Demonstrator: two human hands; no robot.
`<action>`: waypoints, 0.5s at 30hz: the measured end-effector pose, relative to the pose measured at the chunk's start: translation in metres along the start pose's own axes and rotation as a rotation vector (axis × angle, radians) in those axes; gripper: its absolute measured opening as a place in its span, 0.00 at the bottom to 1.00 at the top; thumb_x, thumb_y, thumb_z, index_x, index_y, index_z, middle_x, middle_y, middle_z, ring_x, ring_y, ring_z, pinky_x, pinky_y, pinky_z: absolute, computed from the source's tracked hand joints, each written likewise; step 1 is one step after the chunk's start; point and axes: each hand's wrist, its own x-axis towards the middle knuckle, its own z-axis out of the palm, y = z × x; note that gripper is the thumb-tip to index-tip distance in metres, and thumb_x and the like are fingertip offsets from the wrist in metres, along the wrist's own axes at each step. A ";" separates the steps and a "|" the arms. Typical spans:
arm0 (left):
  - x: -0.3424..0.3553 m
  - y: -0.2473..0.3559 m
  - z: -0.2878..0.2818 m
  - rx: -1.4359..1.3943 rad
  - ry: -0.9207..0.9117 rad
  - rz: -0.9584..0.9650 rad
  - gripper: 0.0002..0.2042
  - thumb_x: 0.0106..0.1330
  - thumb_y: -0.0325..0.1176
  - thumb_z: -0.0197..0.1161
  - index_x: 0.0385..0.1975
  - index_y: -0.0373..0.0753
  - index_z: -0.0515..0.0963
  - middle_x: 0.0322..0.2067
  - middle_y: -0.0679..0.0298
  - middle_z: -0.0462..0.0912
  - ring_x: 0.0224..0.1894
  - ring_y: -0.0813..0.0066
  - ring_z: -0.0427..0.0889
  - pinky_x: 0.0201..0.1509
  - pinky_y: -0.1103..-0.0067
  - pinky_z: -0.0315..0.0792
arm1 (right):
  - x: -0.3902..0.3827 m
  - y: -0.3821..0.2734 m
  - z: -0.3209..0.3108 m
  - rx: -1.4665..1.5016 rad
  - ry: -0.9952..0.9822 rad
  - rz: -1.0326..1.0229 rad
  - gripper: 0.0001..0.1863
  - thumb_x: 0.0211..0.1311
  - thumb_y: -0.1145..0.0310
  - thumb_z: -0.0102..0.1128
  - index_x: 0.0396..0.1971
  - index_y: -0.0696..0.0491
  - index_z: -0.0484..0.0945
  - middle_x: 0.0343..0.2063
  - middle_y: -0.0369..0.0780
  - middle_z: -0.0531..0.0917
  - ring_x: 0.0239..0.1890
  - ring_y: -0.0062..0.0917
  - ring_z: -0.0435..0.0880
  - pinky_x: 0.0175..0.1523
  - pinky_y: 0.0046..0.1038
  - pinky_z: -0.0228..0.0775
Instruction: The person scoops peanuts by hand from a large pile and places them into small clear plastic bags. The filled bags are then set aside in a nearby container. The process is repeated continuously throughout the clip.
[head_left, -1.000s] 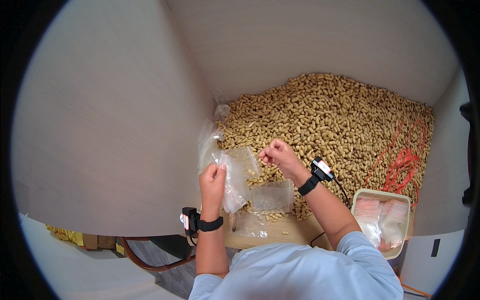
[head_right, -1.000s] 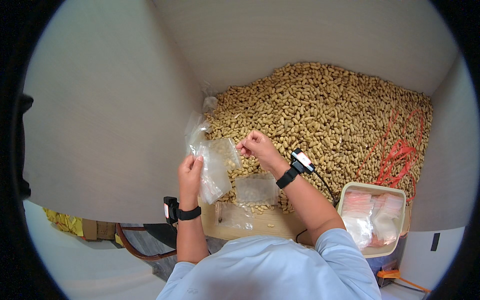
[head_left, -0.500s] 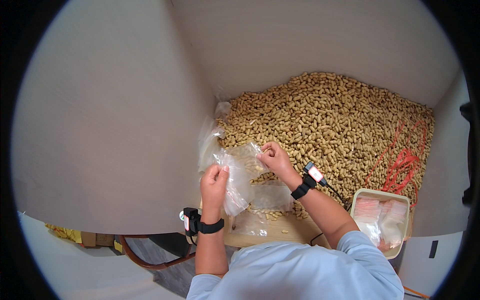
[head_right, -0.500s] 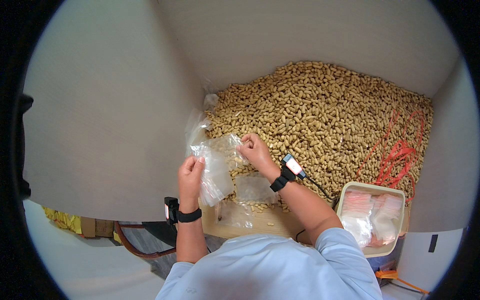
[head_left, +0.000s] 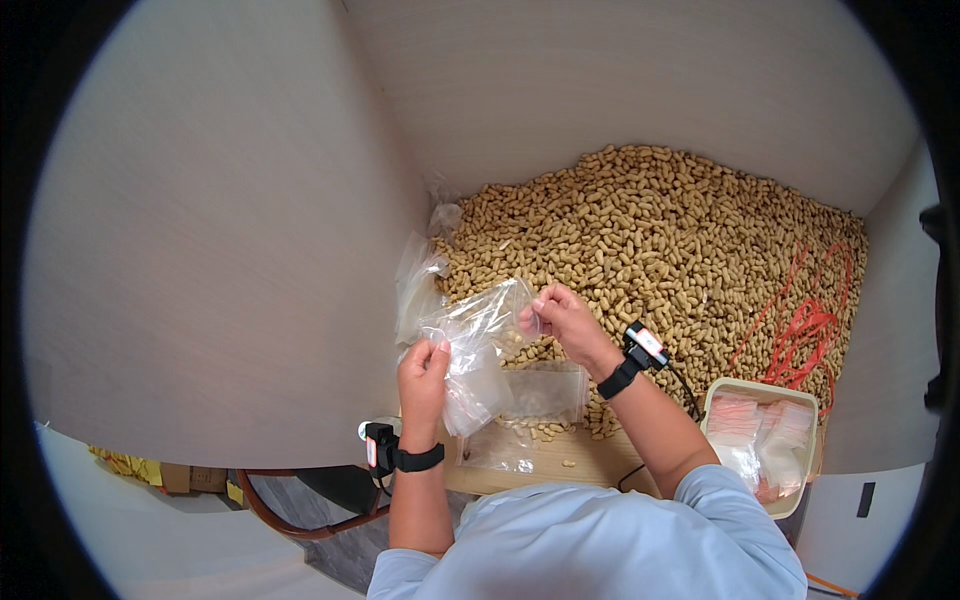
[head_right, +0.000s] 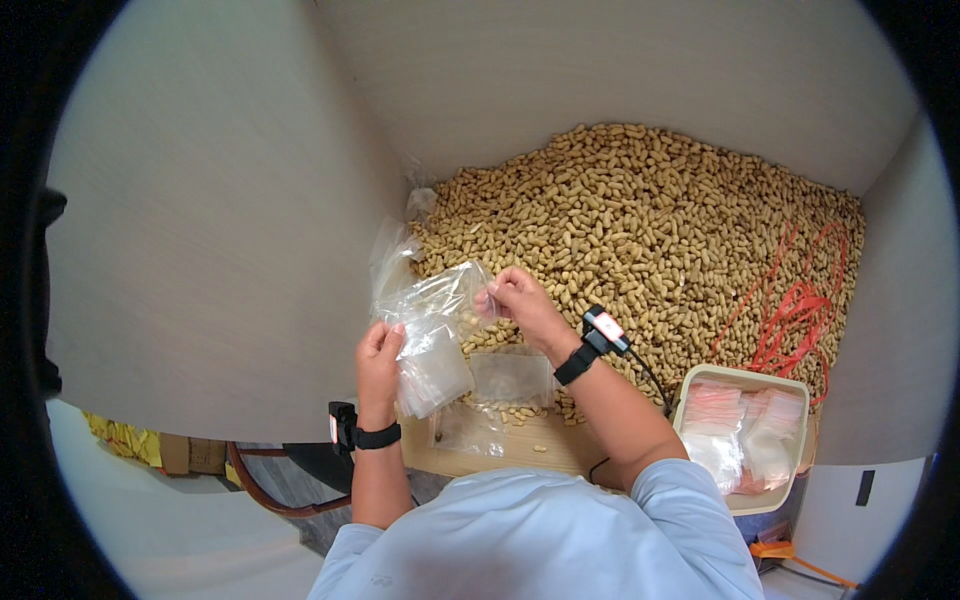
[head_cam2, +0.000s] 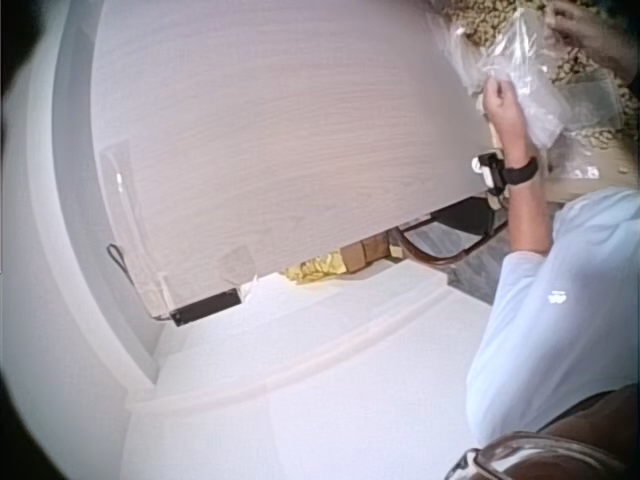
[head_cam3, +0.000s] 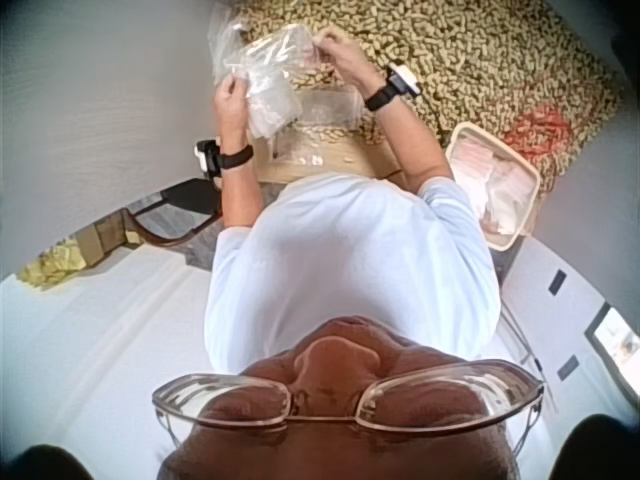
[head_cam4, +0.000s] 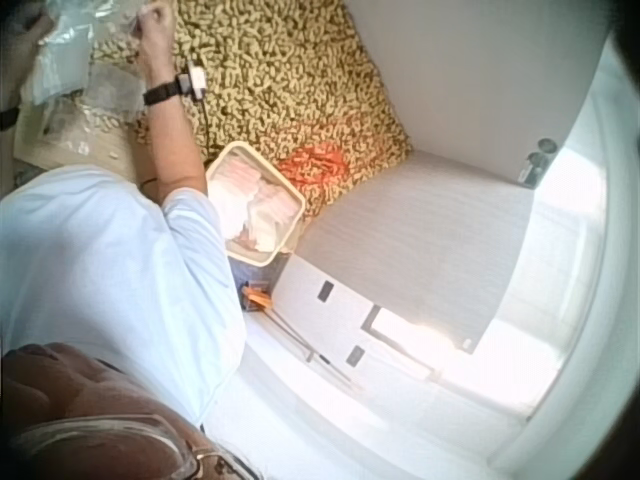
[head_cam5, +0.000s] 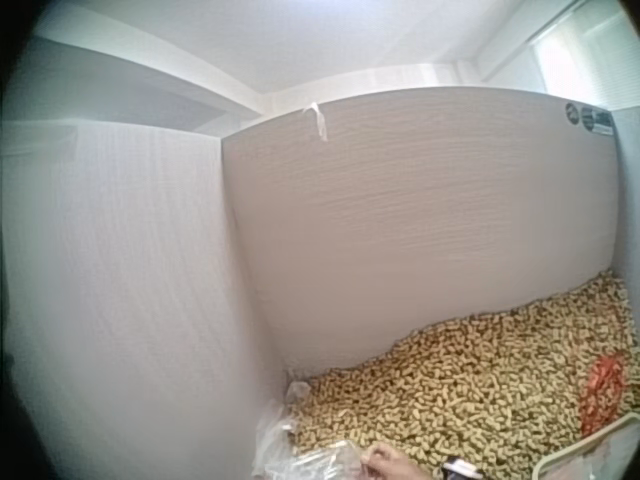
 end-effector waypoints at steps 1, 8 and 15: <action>-0.001 -0.003 -0.001 -0.008 -0.007 0.018 0.13 0.63 0.31 0.58 0.18 0.35 0.66 0.18 0.73 0.64 0.24 0.86 0.59 0.27 0.83 0.57 | -0.001 -0.003 0.000 0.037 -0.072 -0.002 0.07 0.68 0.67 0.47 0.30 0.52 0.66 0.33 0.41 0.81 0.39 0.26 0.80 0.44 0.28 0.73; 0.000 -0.001 0.000 -0.008 0.054 0.009 0.14 0.64 0.31 0.57 0.18 0.36 0.64 0.18 0.74 0.61 0.24 0.87 0.58 0.26 0.83 0.56 | -0.002 0.006 0.002 -0.200 -0.312 0.012 0.13 0.66 0.62 0.52 0.46 0.53 0.68 0.42 0.42 0.81 0.40 0.21 0.79 0.52 0.26 0.66; 0.019 0.032 0.006 0.096 0.050 0.194 0.13 0.64 0.30 0.57 0.18 0.35 0.64 0.18 0.70 0.62 0.23 0.83 0.59 0.26 0.82 0.57 | 0.016 0.019 0.001 -0.206 -0.399 0.192 0.20 0.67 0.62 0.49 0.57 0.52 0.69 0.45 0.34 0.78 0.39 0.15 0.76 0.44 0.17 0.67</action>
